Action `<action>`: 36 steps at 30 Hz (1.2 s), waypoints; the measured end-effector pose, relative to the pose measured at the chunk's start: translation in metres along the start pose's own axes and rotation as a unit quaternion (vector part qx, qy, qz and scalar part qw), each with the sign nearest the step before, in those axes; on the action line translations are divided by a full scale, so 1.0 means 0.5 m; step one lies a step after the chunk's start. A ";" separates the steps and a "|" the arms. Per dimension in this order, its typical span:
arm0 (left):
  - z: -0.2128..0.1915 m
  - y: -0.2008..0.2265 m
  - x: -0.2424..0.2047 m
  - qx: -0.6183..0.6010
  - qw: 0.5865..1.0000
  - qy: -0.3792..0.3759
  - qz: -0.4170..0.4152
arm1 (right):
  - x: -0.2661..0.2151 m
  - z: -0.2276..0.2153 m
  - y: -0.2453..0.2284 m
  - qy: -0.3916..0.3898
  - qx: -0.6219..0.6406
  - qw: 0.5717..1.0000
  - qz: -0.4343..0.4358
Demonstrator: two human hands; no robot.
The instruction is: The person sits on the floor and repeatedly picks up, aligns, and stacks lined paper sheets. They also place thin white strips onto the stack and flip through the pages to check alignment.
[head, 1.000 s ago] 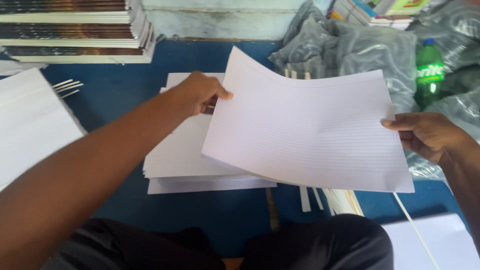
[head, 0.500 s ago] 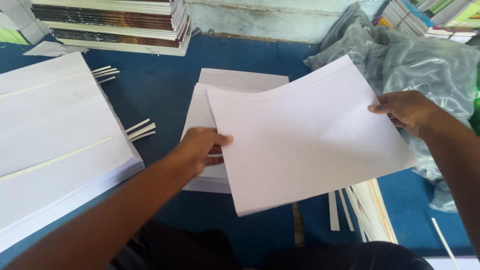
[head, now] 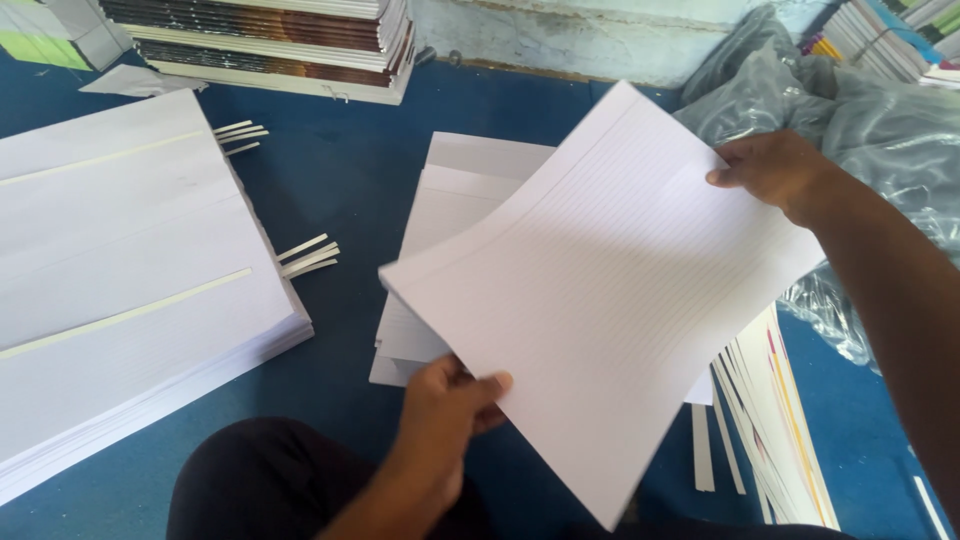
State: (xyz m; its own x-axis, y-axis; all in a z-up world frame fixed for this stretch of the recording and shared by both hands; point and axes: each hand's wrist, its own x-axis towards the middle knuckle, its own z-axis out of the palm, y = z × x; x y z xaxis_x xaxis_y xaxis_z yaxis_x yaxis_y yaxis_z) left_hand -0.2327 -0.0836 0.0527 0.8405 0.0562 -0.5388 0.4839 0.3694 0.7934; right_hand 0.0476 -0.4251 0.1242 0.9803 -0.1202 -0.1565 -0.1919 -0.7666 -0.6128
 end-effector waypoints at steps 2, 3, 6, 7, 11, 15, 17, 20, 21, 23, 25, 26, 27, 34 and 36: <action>0.010 -0.038 -0.007 -0.023 0.999 0.024 -0.022 | 0.009 0.019 -0.035 -0.002 -0.007 1.000 0.021; 0.018 -0.058 -0.008 -0.038 0.998 0.039 -0.032 | 0.012 0.029 -0.051 -0.009 -0.026 1.000 0.007; 0.051 -0.129 -0.007 -0.089 0.994 0.060 -0.003 | 0.022 0.058 -0.081 -0.031 -0.062 0.997 -0.034; 0.062 -0.152 -0.005 -0.107 0.992 0.064 0.017 | 0.029 0.070 -0.090 -0.036 -0.061 0.996 -0.049; 0.107 -0.227 0.003 -0.187 0.972 -0.017 0.138 | 0.058 0.108 -0.108 -0.054 -0.089 0.990 -0.090; 0.164 -0.264 0.022 -0.253 0.918 -0.091 0.291 | 0.076 0.133 -0.125 -0.075 -0.111 0.980 -0.144; 0.177 -0.273 0.025 -0.262 0.912 -0.097 0.300 | 0.084 0.151 -0.141 -0.068 -0.161 0.971 -0.164; 0.182 -0.275 0.029 -0.261 0.916 -0.105 0.287 | 0.087 0.176 -0.164 -0.077 -0.210 0.956 -0.191; 0.178 -0.274 0.030 -0.259 0.918 -0.104 0.280 | 0.087 0.184 -0.169 -0.085 -0.200 0.956 -0.197; 0.170 -0.275 0.025 -0.261 0.919 -0.102 0.276 | 0.088 0.200 -0.178 -0.100 -0.180 0.956 -0.208; 0.167 -0.279 0.016 -0.260 0.921 -0.102 0.271 | 0.091 0.220 -0.186 -0.105 -0.185 0.955 -0.206; 0.170 -0.281 0.012 -0.261 0.922 -0.102 0.266 | 0.093 0.226 -0.188 -0.107 -0.187 0.955 -0.204; 0.173 -0.283 0.010 -0.260 0.924 -0.103 0.263 | 0.093 0.233 -0.188 -0.109 -0.192 0.953 -0.207; 0.195 -0.300 0.014 -0.255 0.933 -0.101 0.234 | 0.098 0.275 -0.177 -0.103 -0.201 0.957 -0.181; 0.202 -0.299 0.020 -0.255 0.935 -0.102 0.225 | 0.104 0.282 -0.175 -0.096 -0.216 0.953 -0.192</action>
State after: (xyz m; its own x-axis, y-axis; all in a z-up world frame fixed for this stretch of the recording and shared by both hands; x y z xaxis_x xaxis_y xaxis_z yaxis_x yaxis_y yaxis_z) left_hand -0.2719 -0.2319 -0.0430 0.9852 0.1532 -0.0774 -0.0643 0.7475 0.6611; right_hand 0.1089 -0.2757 0.0606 0.9398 0.3074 -0.1496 0.2567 -0.9235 -0.2850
